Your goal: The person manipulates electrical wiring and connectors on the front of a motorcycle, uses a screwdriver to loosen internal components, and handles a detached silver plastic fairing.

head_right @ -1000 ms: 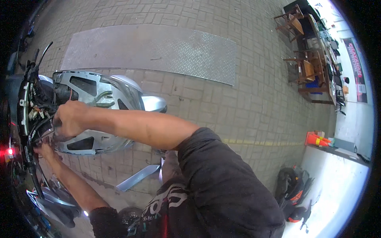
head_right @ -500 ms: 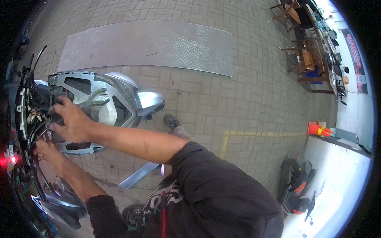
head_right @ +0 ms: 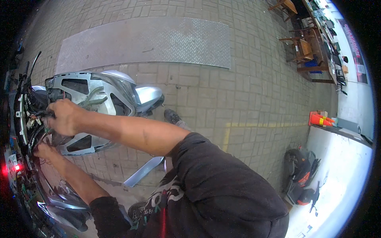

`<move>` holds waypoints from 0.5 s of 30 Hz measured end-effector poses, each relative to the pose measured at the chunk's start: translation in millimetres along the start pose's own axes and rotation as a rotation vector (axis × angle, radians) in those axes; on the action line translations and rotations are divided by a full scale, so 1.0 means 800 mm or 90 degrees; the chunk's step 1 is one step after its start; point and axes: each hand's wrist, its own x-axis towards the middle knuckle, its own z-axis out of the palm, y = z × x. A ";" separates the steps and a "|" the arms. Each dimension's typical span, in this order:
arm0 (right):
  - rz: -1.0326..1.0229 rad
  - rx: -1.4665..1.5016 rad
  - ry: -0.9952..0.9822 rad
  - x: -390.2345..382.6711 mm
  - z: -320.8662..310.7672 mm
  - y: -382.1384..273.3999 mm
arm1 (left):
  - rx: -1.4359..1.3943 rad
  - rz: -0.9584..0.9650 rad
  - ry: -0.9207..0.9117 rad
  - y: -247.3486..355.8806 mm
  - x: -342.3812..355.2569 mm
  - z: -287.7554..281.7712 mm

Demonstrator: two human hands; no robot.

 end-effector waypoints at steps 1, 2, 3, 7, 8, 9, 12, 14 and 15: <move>-0.014 0.034 0.031 0.001 0.011 -0.008 | -0.080 -0.023 -0.029 0.007 0.040 -0.041; -0.039 0.080 0.051 0.005 0.032 -0.022 | -0.186 -0.025 -0.146 0.037 0.093 -0.096; -0.030 0.083 0.105 0.004 0.028 -0.007 | -0.138 -0.017 -0.104 0.009 0.079 -0.081; -0.133 -0.026 0.119 -0.007 0.019 0.014 | -0.022 0.025 -0.014 -0.011 0.033 -0.048; -0.021 -0.003 0.035 -0.006 0.012 0.010 | -0.011 0.033 -0.007 -0.007 0.030 -0.048; 0.088 0.022 -0.050 -0.005 0.003 0.001 | -0.001 0.040 0.000 0.000 0.031 -0.052; 0.217 0.177 -0.183 0.009 -0.008 0.009 | 0.022 0.055 0.012 0.006 0.032 -0.059; 0.217 0.156 -0.247 0.019 -0.009 0.013 | 0.033 0.057 0.012 0.001 0.033 -0.062; 0.208 0.097 -0.262 0.021 -0.008 0.013 | 0.038 0.058 0.013 -0.003 0.035 -0.067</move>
